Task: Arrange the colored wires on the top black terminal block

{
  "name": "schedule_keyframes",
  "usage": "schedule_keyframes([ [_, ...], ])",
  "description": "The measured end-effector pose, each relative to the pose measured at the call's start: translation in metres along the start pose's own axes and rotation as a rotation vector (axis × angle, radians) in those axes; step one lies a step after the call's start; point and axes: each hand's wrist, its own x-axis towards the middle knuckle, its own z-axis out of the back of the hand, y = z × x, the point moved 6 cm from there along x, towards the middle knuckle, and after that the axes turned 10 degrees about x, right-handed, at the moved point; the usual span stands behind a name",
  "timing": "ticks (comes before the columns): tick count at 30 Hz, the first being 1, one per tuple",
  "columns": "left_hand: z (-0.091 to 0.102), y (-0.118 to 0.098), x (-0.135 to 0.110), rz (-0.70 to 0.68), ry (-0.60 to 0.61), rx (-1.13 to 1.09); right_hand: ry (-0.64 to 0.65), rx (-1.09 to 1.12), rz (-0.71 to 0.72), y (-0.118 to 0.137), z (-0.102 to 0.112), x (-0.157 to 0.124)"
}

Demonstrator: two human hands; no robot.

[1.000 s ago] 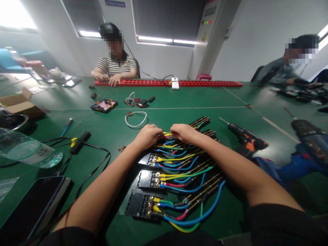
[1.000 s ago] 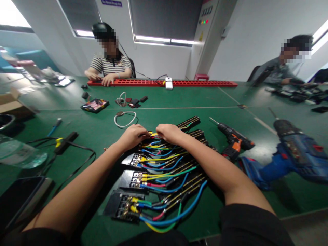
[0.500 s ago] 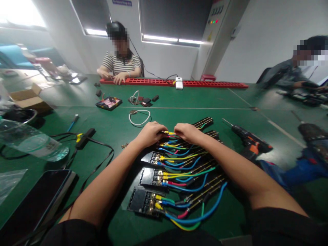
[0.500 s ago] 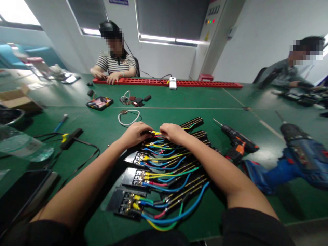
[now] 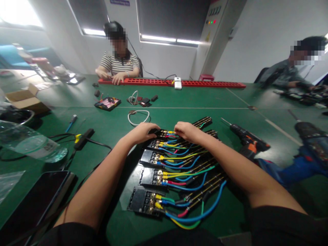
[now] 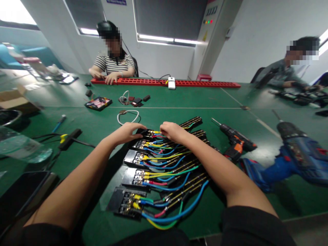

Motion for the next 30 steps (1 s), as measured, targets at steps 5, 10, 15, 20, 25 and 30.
schedule_keyframes([
  [5,0.0,-0.004,0.0,-0.07,0.019,0.014,0.003,-0.003,0.009,0.0,0.001,-0.002],
  [10,-0.001,-0.01,0.002,-0.087,0.073,0.093,-0.021,-0.018,-0.038,-0.002,0.003,-0.005],
  [15,-0.001,-0.014,0.003,-0.075,0.11,0.171,0.005,-0.075,-0.079,0.0,0.002,-0.003],
  [20,-0.002,-0.014,0.004,-0.094,0.122,0.187,0.015,-0.1,-0.087,-0.001,0.0,0.0],
  [25,-0.003,-0.013,0.004,-0.107,0.103,0.167,0.016,-0.092,-0.072,-0.004,-0.004,0.002],
  [30,-0.003,-0.012,0.003,-0.128,0.072,0.131,-0.004,-0.084,-0.054,-0.007,-0.003,0.005],
])
